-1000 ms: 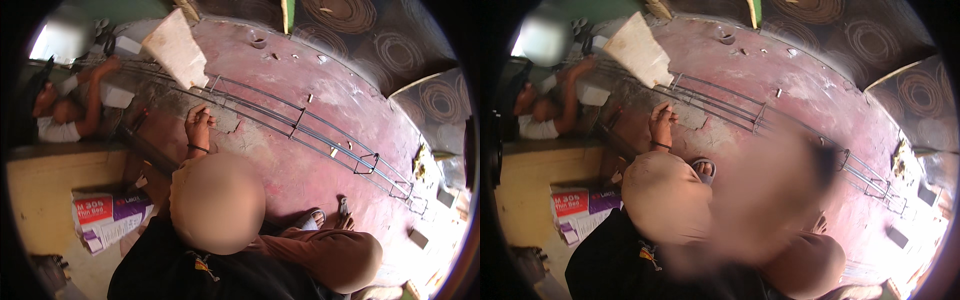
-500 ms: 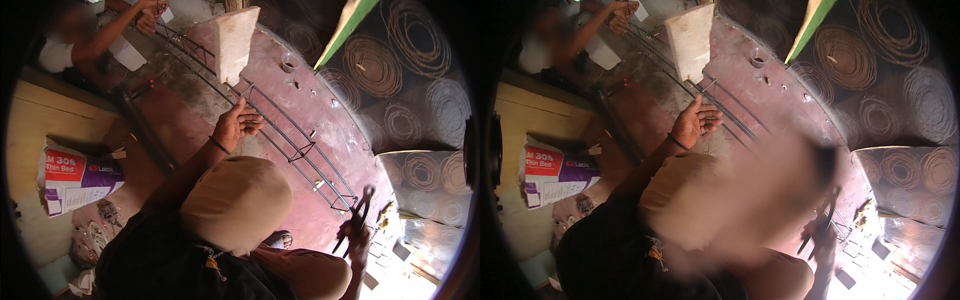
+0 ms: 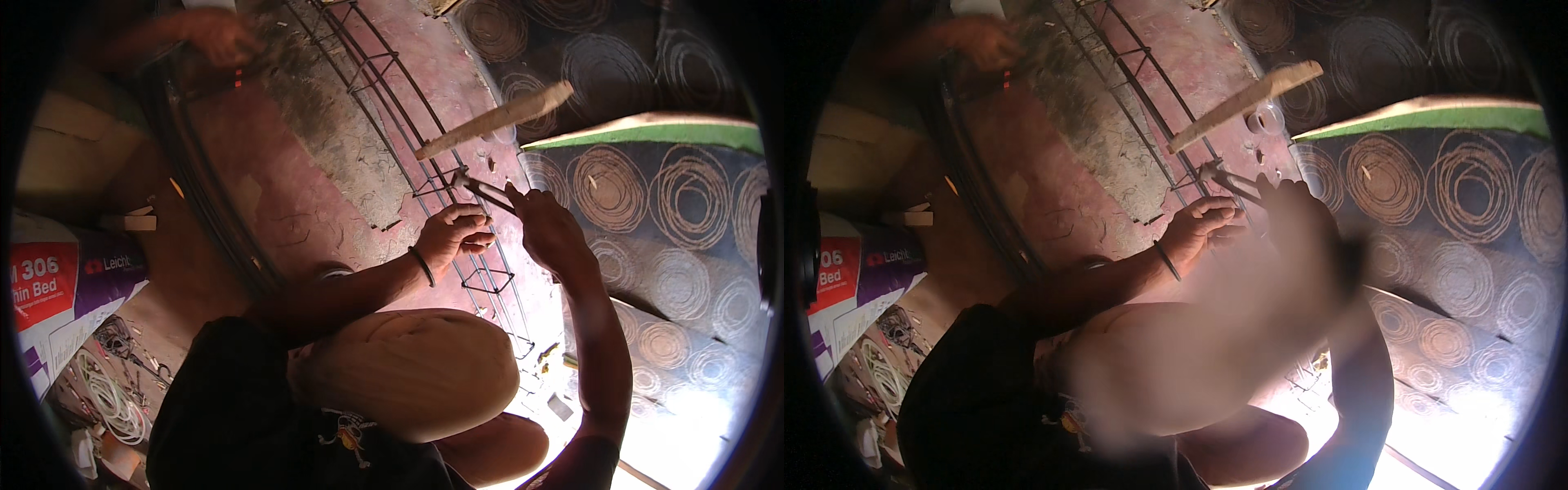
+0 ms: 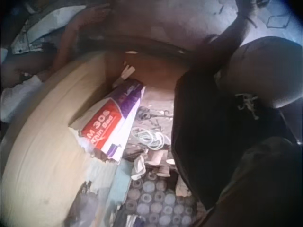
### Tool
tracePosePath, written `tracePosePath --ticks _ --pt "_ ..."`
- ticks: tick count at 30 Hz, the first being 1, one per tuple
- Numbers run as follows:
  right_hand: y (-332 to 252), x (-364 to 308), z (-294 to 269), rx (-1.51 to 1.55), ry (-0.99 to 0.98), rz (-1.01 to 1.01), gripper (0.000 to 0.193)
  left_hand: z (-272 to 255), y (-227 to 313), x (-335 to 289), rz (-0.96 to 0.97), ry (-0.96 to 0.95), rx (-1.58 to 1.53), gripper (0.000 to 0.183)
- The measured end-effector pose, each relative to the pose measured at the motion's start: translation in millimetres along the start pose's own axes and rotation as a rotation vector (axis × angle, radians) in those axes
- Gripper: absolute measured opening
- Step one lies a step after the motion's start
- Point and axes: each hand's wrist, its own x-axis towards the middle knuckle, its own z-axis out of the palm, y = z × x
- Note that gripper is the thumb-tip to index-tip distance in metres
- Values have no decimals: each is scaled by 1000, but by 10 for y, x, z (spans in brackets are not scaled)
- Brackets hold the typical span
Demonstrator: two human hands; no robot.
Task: The person assembles rebar cages by wrapping thin wire around metal rods and tightening the wire using pliers.
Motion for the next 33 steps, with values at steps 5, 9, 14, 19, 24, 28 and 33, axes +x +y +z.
tracePosePath --ticks 5,9,14,19,24,28,33 --pt "-125 262 -248 -179 -148 30 54 -110 52 42 -3 22 -51 31" --pt "-81 332 -271 -298 -105 -75 55 -123 13 111 12 -16 -95 31" --pt "-252 359 -426 -195 -77 -90 55 -204 10 125 14 -29 -120 31" --pt "-344 438 -542 -202 -368 6 51 -158 -29 170 61 -54 -152 33" --pt "-383 386 -461 -288 -273 -49 49 -218 -102 198 92 -96 -93 34" --pt "-337 374 -423 -395 -254 -82 43 -140 1 111 140 -127 -92 37" --pt "-279 501 -573 166 -595 97 41 59 126 223 -77 -207 -463 40"
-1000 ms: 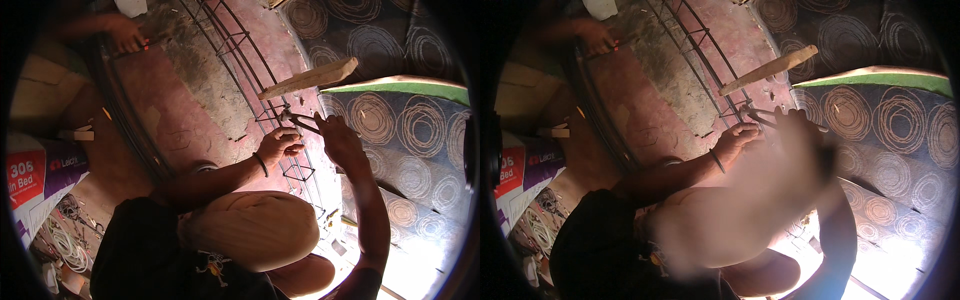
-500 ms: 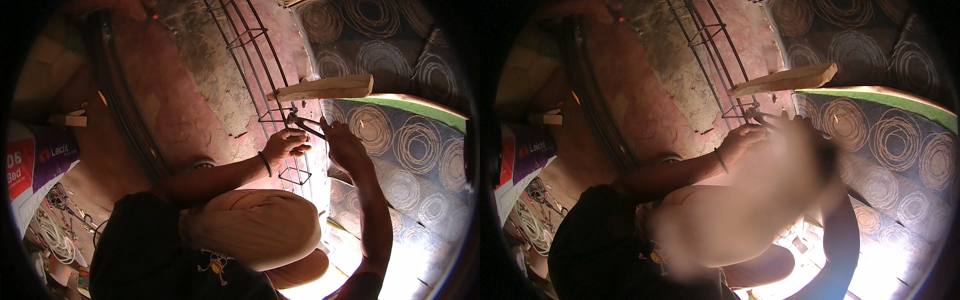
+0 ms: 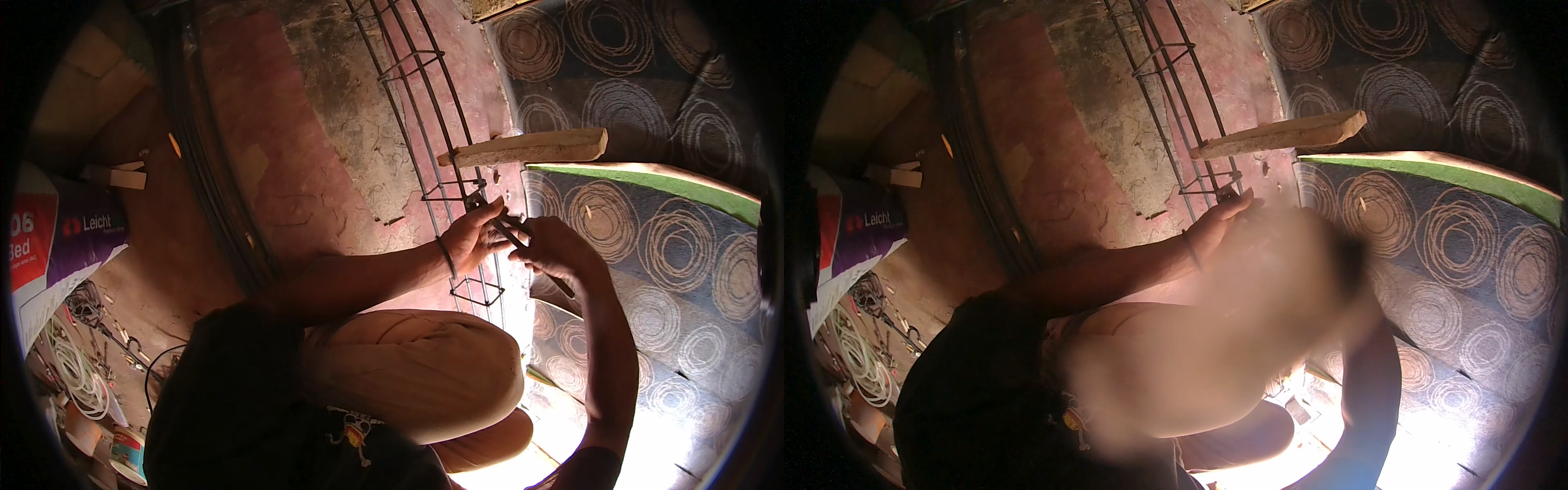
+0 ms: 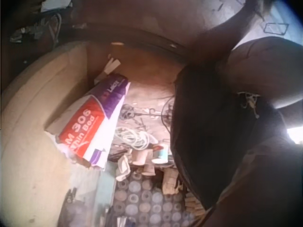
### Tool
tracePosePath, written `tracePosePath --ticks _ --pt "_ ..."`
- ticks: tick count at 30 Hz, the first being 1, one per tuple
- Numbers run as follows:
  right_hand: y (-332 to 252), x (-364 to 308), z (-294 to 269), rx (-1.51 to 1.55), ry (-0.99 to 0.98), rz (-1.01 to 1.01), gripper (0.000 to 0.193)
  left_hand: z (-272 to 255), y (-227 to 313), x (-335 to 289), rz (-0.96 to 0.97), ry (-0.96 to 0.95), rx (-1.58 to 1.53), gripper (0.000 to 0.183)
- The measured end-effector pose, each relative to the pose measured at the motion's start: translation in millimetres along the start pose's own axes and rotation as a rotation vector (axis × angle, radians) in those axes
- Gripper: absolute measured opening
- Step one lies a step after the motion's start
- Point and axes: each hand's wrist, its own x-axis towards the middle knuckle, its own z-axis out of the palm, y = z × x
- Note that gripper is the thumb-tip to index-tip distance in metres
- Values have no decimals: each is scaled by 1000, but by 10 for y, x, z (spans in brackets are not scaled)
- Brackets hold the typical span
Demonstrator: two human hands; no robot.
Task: The person assembles rebar cages by wrapping thin wire around metal rods and tightening the wire using pliers.
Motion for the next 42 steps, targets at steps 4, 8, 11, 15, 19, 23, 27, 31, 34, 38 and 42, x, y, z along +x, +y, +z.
tracePosePath --ticks 4,8,11,15,19,23,27,31,34,38,42 --pt "-50 -224 165 -101 214 37 50 -35 -133 199 112 66 -139 36" --pt "77 -355 441 -552 662 -100 67 16 -162 314 161 153 -234 36" --pt "50 -326 393 -530 603 -78 57 -10 -155 249 157 129 -260 38" --pt "-4 -407 51 34 -33 97 24 177 -135 79 59 167 -301 48" --pt "-9 -308 -207 897 -379 337 29 -23 -174 277 160 -64 -313 45" --pt "-250 -392 48 585 -106 196 58 -43 -175 276 149 46 -335 46" --pt "45 -326 346 711 -149 230 63 76 -124 150 108 104 -158 48" --pt "84 -323 573 301 197 114 78 125 -160 245 167 262 -219 46" --pt "-30 -293 614 -309 560 -7 79 159 -103 323 146 264 -334 38" --pt "256 -103 577 -587 626 -43 72 127 -154 331 147 136 -326 35" --pt "473 176 417 -566 546 -115 45 -254 -269 446 279 250 192 40"
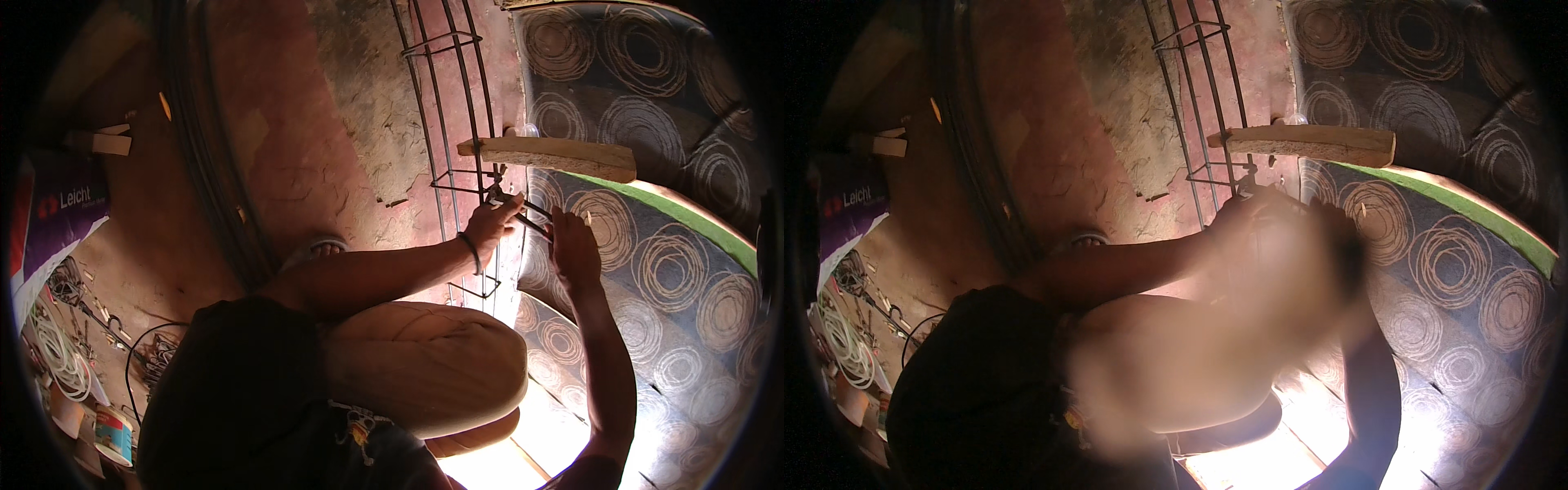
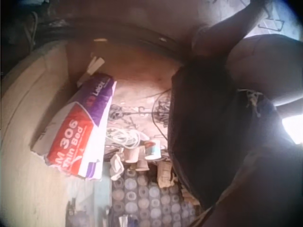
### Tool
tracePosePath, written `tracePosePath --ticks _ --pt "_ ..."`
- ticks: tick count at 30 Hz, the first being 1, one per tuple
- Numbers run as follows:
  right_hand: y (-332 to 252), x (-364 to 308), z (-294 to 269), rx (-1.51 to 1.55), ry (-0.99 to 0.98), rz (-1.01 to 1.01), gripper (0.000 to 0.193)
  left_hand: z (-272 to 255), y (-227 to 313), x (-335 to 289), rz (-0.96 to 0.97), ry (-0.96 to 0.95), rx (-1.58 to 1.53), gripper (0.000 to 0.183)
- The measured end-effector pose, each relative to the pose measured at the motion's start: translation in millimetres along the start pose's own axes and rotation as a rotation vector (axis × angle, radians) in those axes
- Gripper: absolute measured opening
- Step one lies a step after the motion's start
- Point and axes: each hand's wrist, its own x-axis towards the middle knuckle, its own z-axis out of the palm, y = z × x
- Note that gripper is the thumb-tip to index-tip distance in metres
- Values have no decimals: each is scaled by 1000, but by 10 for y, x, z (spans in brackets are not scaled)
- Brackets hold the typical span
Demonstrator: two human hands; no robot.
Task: The person assembles rebar cages by wrapping thin wire around metal rods and tightening the wire using pliers.
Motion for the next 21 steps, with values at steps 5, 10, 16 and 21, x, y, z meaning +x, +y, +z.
tracePosePath --ticks 5,10,16,21 --pt "182 300 10 175 33 -136 13 -94 113 -106 30 21 232 60" --pt "361 391 230 241 0 -149 13 -80 -8 -57 195 26 271 64" --pt "70 238 43 390 -162 -10 9 -142 230 -198 64 -42 333 72" --pt "-180 34 -243 1098 -742 395 17 -236 214 -339 -260 -118 -54 85"
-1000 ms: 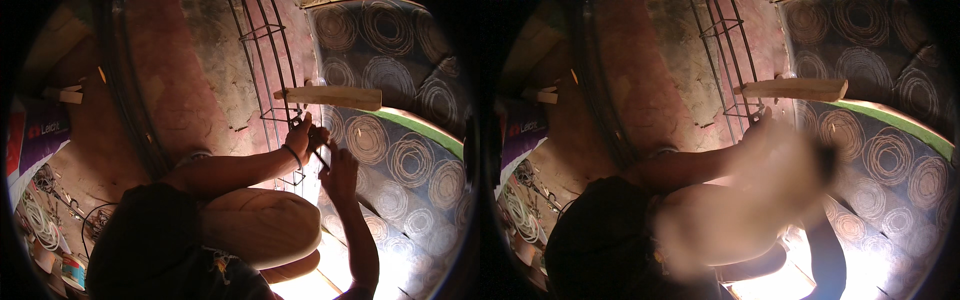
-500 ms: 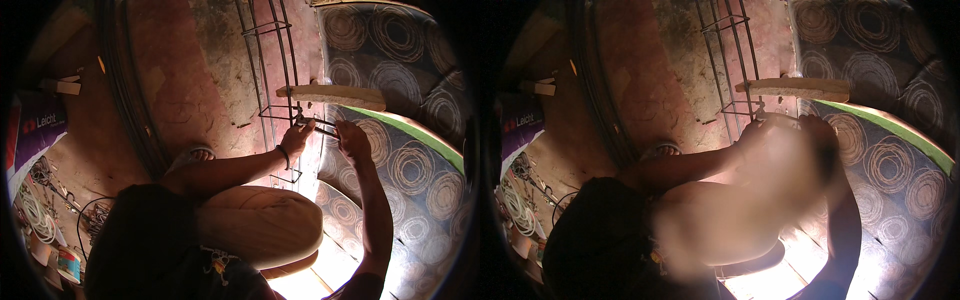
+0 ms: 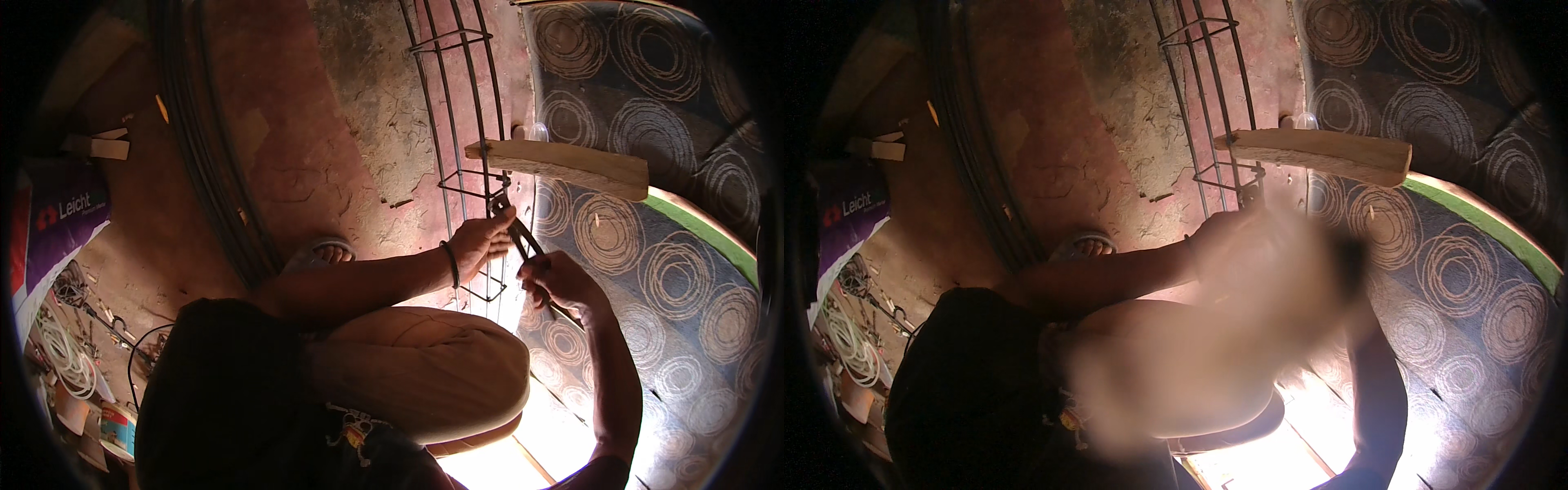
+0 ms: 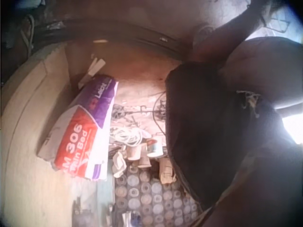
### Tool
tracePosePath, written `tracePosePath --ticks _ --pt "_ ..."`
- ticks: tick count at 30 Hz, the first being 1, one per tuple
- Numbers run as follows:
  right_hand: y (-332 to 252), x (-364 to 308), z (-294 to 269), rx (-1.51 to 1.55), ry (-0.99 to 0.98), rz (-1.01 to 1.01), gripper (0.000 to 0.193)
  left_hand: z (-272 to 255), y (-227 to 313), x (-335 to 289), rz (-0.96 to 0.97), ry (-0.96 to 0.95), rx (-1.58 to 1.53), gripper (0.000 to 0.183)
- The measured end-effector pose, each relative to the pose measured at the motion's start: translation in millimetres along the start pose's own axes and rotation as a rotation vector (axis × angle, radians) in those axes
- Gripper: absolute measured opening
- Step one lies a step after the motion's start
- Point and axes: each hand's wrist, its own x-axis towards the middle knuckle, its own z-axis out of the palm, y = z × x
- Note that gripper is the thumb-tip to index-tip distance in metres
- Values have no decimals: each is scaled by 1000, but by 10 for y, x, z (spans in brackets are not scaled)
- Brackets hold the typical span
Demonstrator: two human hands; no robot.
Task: The person assembles rebar cages by wrapping thin wire around metal rods and tightening the wire using pliers.
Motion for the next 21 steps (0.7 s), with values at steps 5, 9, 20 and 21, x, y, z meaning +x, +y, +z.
tracePosePath --ticks 5,9,20,21 --pt "-258 -165 96 695 -386 221 30 87 146 -241 -22 -80 144 64" --pt "-252 -159 137 759 -374 258 32 197 67 -128 -161 68 -153 51" --pt "-80 -211 392 -987 547 -122 75 346 -68 202 -2 79 -516 30" --pt "-6 -97 271 -1104 647 -196 67 319 -60 185 112 65 -332 30"
